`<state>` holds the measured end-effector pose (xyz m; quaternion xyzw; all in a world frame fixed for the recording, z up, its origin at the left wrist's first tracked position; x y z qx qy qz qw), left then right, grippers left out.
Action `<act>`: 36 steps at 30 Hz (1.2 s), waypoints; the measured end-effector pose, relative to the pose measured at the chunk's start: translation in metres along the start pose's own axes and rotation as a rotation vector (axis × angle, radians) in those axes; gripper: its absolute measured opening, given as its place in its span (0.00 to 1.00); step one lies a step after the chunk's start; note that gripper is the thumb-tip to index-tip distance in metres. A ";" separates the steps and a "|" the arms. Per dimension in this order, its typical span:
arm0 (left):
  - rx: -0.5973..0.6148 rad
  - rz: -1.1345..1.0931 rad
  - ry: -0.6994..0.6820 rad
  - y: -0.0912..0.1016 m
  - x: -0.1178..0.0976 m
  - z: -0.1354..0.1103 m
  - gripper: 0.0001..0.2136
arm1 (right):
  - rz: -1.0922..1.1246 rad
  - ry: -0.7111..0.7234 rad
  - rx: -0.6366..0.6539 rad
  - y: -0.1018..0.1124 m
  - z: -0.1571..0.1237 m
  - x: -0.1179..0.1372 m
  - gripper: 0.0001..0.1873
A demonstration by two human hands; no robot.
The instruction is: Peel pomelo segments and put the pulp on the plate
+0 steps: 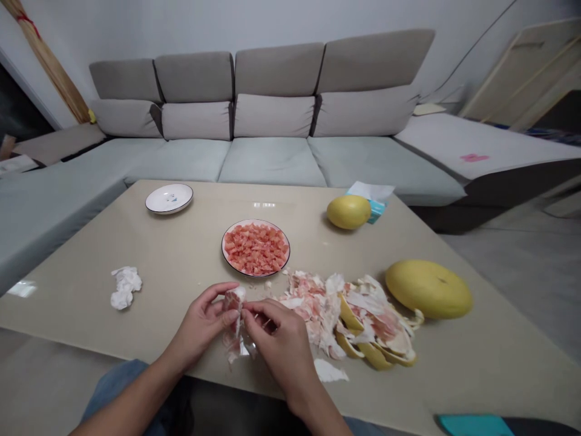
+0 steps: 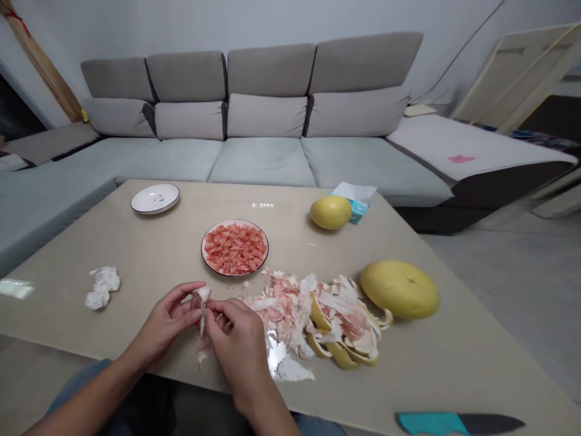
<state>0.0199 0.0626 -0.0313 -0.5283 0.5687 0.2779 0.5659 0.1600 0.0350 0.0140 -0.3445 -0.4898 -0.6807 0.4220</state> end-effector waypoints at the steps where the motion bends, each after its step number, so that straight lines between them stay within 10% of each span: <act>1: -0.010 0.019 -0.013 0.001 0.000 0.000 0.21 | -0.016 0.006 -0.003 0.000 0.000 0.000 0.08; 8: -0.106 0.178 -0.217 0.002 -0.014 -0.001 0.17 | -0.074 -0.013 -0.021 0.000 -0.001 0.000 0.07; 19: 0.027 -0.314 0.138 -0.004 0.000 -0.002 0.17 | 0.027 -0.104 -0.056 0.009 -0.001 -0.007 0.18; 23: 0.003 -0.334 0.121 -0.001 -0.002 -0.001 0.18 | 0.077 -0.065 -0.022 0.005 -0.001 -0.004 0.09; 36: 0.074 -0.265 0.037 -0.011 -0.009 -0.007 0.27 | 0.077 -0.040 0.027 -0.007 -0.001 -0.006 0.23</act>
Point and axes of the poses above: each hand's wrist, its own z-axis towards the middle knuckle, its own y-axis out of the back of the hand, x = y × z, the point moved 7 cm from there along z, towards the middle knuckle, and after that the axes turned 3 degrees about y, right-handed, at the moved point
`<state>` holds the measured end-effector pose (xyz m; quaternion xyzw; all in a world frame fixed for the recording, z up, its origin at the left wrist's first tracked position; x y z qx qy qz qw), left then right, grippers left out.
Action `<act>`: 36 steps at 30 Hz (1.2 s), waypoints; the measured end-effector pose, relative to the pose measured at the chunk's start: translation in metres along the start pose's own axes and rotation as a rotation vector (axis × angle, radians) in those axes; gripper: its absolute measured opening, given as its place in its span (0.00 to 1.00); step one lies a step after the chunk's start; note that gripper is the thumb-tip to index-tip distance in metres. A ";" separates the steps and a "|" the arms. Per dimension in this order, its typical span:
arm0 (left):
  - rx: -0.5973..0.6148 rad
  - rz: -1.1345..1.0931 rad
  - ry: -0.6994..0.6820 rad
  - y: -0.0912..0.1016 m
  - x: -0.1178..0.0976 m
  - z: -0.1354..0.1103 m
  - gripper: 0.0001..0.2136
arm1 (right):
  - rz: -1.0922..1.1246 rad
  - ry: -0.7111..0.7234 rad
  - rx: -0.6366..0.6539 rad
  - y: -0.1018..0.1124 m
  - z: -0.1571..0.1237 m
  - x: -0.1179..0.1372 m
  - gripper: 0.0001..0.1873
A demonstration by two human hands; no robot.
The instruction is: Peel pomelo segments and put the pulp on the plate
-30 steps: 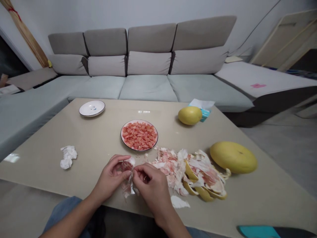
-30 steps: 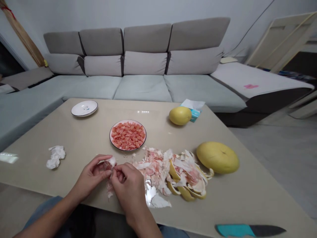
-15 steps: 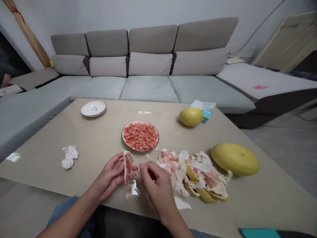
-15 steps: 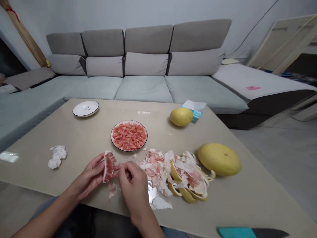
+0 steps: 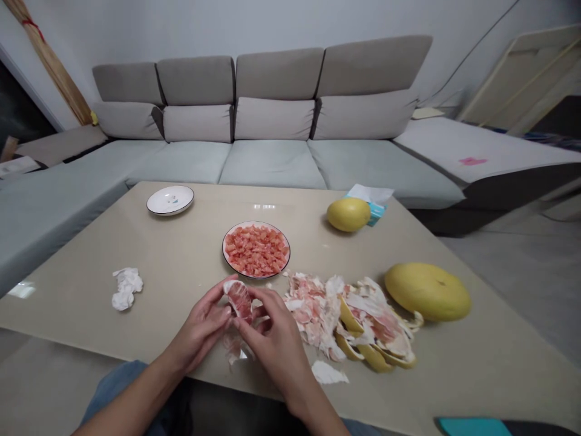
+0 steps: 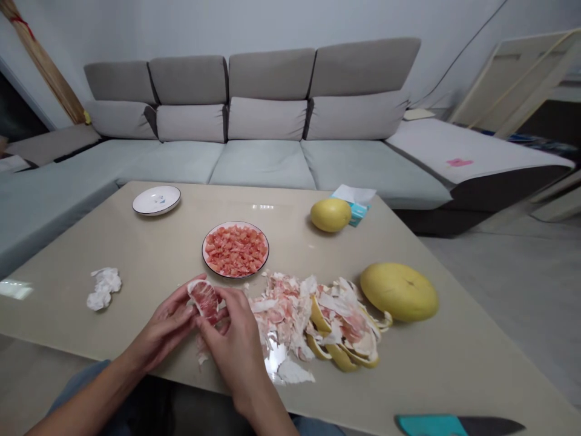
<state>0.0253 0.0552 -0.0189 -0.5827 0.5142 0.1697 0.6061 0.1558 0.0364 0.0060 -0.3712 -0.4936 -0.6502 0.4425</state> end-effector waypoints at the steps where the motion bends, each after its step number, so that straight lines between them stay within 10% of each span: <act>1: 0.019 0.007 -0.014 -0.002 -0.001 0.000 0.28 | -0.003 0.002 -0.013 0.000 0.000 0.000 0.22; 16: 0.003 -0.026 -0.026 0.006 -0.003 0.002 0.23 | 0.201 -0.055 0.112 -0.005 -0.001 0.011 0.17; 36: 0.098 0.542 -0.198 0.008 -0.018 0.000 0.23 | 0.066 0.099 0.045 -0.007 -0.006 0.012 0.28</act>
Point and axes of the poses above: each hand's wrist, its own z-axis towards the middle knuckle, its own y-axis out of the back of the hand, x = y × z, the point moved 7 cm from there along z, towards the middle knuckle, and after that the axes turned 3 degrees about y, right-handed, at the moved point
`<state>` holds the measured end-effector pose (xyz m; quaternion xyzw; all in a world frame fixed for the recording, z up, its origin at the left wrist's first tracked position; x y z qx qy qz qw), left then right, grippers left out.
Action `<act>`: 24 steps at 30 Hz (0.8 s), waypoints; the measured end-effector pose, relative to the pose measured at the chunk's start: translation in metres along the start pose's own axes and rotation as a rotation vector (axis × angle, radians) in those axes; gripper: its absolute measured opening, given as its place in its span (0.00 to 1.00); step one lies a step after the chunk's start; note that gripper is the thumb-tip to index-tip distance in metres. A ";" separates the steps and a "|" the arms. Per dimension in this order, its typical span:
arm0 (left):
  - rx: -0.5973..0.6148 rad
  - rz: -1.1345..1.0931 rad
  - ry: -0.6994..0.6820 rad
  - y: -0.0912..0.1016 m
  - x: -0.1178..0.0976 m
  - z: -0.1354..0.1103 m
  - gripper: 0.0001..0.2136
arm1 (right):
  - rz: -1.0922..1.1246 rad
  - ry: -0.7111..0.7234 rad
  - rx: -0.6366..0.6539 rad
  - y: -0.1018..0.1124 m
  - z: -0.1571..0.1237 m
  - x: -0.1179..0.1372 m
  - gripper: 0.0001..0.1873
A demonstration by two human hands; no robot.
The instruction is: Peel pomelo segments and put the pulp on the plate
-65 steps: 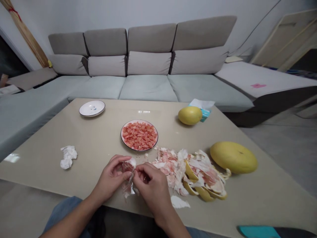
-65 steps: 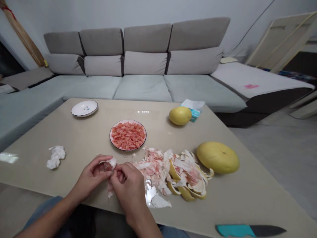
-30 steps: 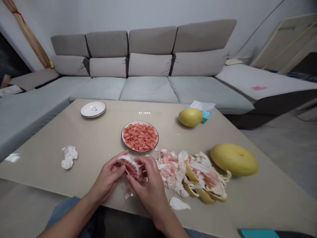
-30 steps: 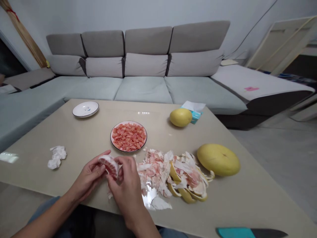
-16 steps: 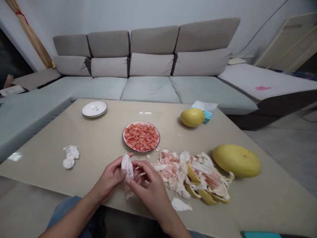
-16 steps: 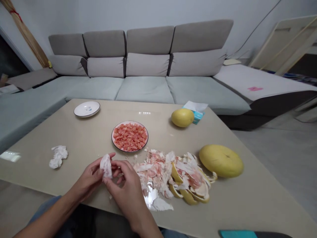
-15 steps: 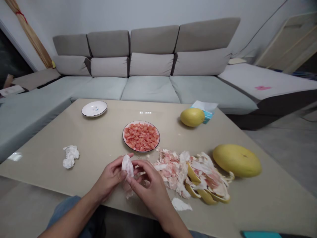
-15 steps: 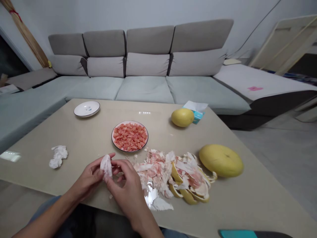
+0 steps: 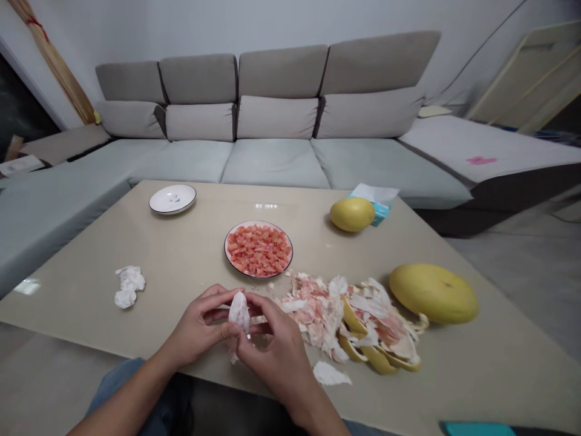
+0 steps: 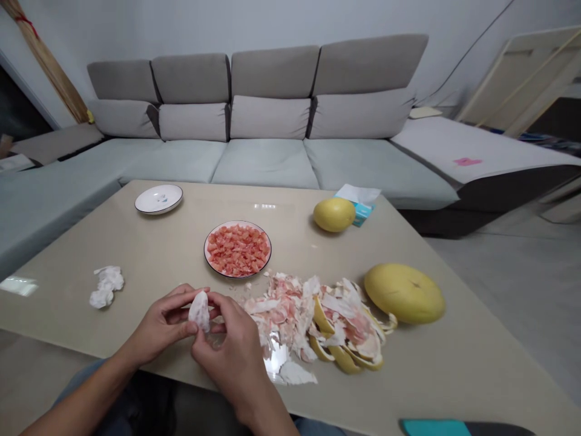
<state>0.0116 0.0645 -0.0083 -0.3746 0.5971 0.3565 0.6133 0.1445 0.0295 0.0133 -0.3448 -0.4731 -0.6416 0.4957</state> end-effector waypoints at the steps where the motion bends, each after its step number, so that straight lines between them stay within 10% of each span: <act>1: -0.001 0.016 -0.006 0.000 0.000 0.000 0.23 | 0.012 -0.010 0.014 0.000 0.000 0.000 0.27; 11: -0.015 -0.069 0.059 0.000 0.006 0.001 0.25 | 0.178 -0.220 0.147 0.004 0.003 -0.005 0.21; 24: 0.097 0.356 -0.118 -0.004 -0.014 -0.004 0.27 | 0.203 -0.216 -0.003 -0.001 -0.002 -0.008 0.19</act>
Point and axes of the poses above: each hand's wrist, its own z-axis towards the middle knuckle, its own y-axis out of the back of the hand, x = y × z, the point moved 7 cm from there along z, towards the middle knuckle, and after that the axes turned 3 degrees about y, right-handed, at the moved point
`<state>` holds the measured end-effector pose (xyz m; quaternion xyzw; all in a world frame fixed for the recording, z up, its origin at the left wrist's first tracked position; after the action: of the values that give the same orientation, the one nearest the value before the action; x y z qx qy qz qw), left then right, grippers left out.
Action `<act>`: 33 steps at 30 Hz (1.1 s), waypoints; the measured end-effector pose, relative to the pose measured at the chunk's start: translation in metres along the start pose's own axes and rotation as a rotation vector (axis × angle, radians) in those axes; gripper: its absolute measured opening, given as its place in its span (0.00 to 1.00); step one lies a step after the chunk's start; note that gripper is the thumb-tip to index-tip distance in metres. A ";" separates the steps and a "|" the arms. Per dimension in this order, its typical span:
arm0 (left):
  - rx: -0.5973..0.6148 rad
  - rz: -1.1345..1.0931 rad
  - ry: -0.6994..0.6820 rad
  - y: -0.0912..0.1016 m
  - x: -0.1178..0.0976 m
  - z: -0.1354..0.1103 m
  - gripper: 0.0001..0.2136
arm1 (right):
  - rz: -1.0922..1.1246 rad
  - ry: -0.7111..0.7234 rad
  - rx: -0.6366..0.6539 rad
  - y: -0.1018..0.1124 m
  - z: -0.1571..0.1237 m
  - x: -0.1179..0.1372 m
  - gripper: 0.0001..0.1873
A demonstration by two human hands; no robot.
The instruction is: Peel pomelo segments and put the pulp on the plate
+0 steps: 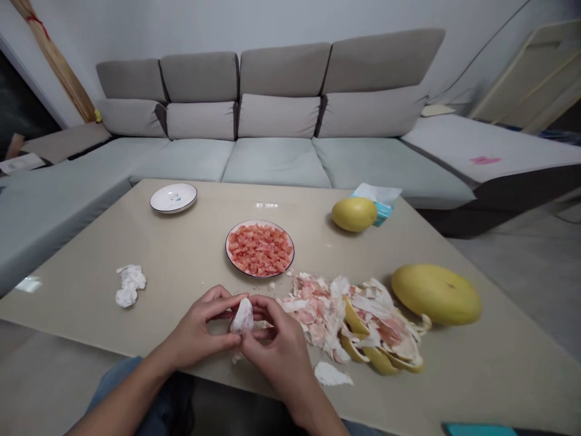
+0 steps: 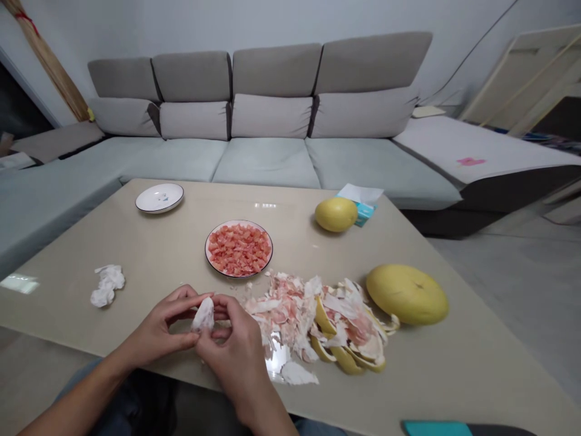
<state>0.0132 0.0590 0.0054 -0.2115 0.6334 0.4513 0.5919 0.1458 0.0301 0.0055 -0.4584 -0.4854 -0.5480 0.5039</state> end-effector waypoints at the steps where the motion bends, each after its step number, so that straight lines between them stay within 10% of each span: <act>1: 0.002 0.015 0.003 -0.001 -0.001 0.000 0.27 | 0.004 -0.001 -0.008 0.000 0.000 0.000 0.18; 8: -0.002 0.012 0.014 -0.008 0.002 -0.002 0.29 | -0.017 -0.030 -0.078 0.011 0.003 -0.005 0.04; 33: -0.153 -0.472 0.233 -0.004 0.024 0.000 0.27 | -0.019 0.061 0.083 0.000 0.004 0.002 0.24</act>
<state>0.0116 0.0635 -0.0184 -0.4477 0.5946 0.3201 0.5862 0.1452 0.0337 0.0081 -0.4156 -0.4962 -0.5460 0.5319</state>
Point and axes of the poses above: each hand's wrist, its own z-axis towards the middle knuckle, its own y-axis out of the back of the hand, x = y × z, the point moved 7 cm from there along z, towards the middle knuckle, and after that the axes turned 3 degrees about y, right-handed, at the moved point
